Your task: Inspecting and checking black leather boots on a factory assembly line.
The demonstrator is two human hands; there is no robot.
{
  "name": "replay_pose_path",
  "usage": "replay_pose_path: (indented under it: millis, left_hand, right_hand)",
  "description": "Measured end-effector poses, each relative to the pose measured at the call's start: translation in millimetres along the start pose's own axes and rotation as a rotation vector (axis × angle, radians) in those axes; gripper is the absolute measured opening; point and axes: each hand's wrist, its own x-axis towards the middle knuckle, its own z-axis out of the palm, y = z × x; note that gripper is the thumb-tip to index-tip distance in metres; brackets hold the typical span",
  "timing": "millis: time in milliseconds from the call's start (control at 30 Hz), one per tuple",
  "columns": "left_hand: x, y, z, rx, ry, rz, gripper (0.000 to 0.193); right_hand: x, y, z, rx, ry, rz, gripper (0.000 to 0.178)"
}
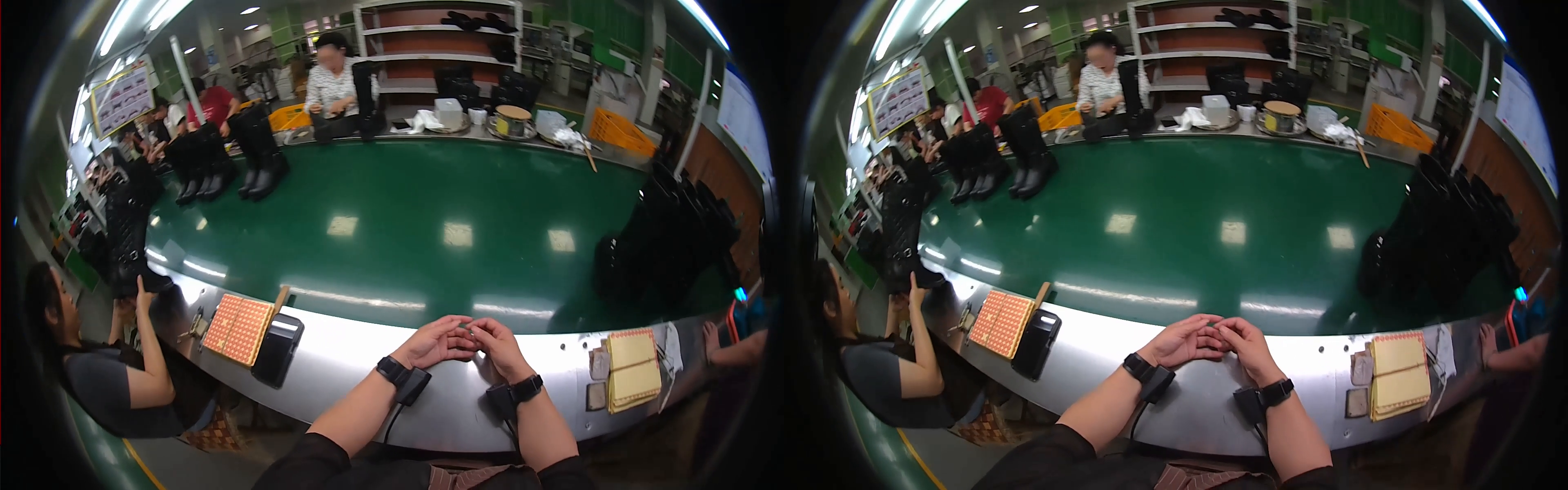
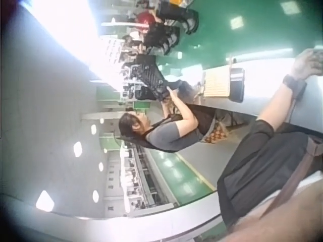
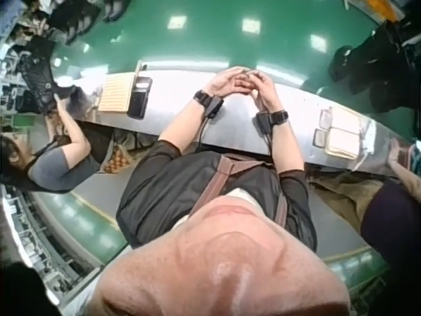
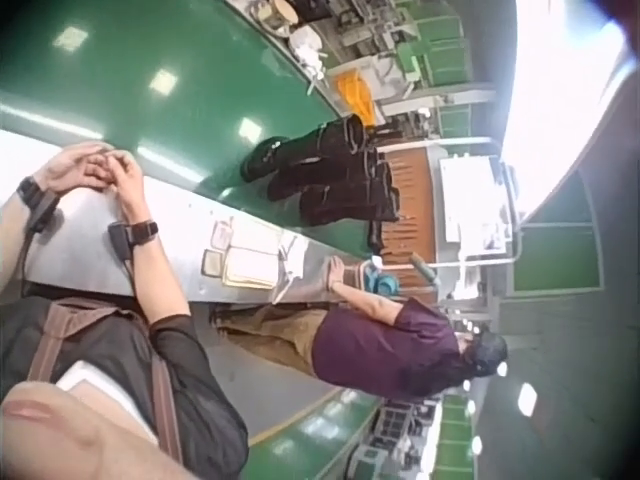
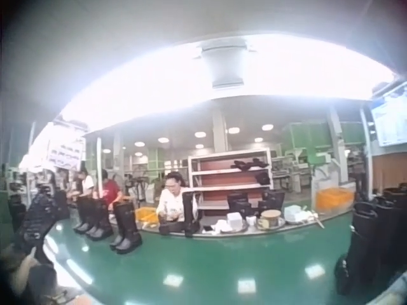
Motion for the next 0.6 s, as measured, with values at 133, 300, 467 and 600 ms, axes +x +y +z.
replay_pose_path:
  millis: [133, 300, 467, 600]
  left_hand:
    - [-13.3, 9.3, 6.9, 0.039, 0.052, 0.010, 0.035]
    - [-6.1, 5.0, 16.2, 0.048, 0.065, 0.013, 0.037]
    - [-5.9, 3.5, 18.0, 0.056, 0.056, -0.003, 0.037]
    - [-7.2, 4.1, 17.2, 0.068, 0.074, 0.006, 0.037]
  right_hand:
    - [7.7, 0.2, 9.7, -0.021, -0.040, 0.013, 0.019]
    - [2.0, -2.7, 1.0, -0.033, -0.045, 0.010, 0.019]
    - [3.3, 5.2, -2.3, -0.025, -0.046, -0.010, 0.019]
    - [3.9, 5.4, -1.7, -0.032, -0.056, -0.019, 0.018]
